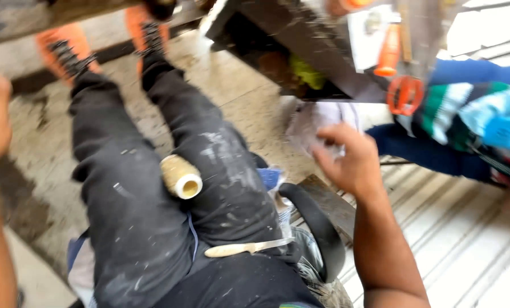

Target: Repairing a sandal by applying adhesive with a brush and then conducting a cash transaction

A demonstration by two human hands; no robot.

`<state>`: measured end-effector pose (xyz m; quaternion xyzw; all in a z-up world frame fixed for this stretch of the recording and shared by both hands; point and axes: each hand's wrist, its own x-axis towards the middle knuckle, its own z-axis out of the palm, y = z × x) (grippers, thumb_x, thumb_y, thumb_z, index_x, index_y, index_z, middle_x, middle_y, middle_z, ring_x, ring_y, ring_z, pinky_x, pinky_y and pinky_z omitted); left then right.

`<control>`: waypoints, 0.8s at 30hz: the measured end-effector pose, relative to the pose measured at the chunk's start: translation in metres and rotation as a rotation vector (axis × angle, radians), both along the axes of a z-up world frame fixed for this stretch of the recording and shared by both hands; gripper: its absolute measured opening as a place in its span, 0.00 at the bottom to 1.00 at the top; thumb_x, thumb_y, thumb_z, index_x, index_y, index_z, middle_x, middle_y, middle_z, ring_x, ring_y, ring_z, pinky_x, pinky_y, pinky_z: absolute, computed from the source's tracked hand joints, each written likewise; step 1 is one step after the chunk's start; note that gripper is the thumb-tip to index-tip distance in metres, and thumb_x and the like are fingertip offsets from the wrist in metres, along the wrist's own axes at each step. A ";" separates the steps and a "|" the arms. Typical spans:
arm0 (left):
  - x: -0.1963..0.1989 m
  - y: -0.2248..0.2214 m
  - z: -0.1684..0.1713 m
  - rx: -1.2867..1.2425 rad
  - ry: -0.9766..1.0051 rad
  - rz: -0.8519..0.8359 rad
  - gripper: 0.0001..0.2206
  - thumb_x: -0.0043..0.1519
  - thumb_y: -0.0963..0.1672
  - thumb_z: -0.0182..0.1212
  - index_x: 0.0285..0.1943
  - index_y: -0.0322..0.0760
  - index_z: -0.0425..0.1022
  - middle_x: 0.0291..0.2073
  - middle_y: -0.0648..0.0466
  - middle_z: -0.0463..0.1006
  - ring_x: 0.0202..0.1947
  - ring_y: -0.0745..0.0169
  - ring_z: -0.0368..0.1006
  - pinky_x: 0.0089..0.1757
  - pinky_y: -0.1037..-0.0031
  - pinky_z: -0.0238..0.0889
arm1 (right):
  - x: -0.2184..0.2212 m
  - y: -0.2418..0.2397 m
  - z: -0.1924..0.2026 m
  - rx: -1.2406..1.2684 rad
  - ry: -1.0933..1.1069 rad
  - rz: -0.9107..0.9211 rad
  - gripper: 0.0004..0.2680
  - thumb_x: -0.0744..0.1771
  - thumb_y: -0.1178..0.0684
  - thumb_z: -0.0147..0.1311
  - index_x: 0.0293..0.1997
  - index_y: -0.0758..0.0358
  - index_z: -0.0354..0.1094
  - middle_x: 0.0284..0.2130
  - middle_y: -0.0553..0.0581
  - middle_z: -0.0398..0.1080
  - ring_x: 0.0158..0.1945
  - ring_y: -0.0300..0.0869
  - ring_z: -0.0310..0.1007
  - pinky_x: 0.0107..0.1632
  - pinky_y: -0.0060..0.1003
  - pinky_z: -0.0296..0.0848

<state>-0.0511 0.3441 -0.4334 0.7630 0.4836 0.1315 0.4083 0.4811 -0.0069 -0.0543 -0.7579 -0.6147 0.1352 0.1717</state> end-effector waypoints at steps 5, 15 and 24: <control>0.166 -0.138 0.337 -0.160 0.123 -0.134 0.35 0.49 0.45 0.77 0.66 0.41 0.65 0.60 0.51 0.70 0.57 0.46 0.64 0.62 0.56 0.59 | 0.088 0.034 -0.018 0.195 -0.192 -0.252 0.05 0.65 0.57 0.61 0.42 0.62 0.72 0.34 0.55 0.72 0.34 0.43 0.71 0.41 0.38 0.70; 0.207 -0.198 0.290 0.465 0.576 -0.582 0.27 0.41 0.55 0.73 0.52 0.61 0.76 0.41 0.73 0.81 0.50 0.65 0.73 0.61 0.26 0.48 | 0.180 0.133 -0.048 -0.148 -0.341 -0.440 0.10 0.63 0.46 0.59 0.48 0.46 0.76 0.50 0.55 0.74 0.56 0.52 0.63 0.54 0.54 0.53; 0.214 -0.189 0.306 0.245 -0.172 -0.333 0.22 0.43 0.46 0.67 0.48 0.39 0.75 0.42 0.53 0.81 0.42 0.56 0.75 0.49 0.58 0.56 | 0.097 0.120 0.018 0.733 0.025 -0.224 0.08 0.65 0.69 0.53 0.40 0.60 0.63 0.38 0.57 0.67 0.37 0.41 0.63 0.36 0.31 0.64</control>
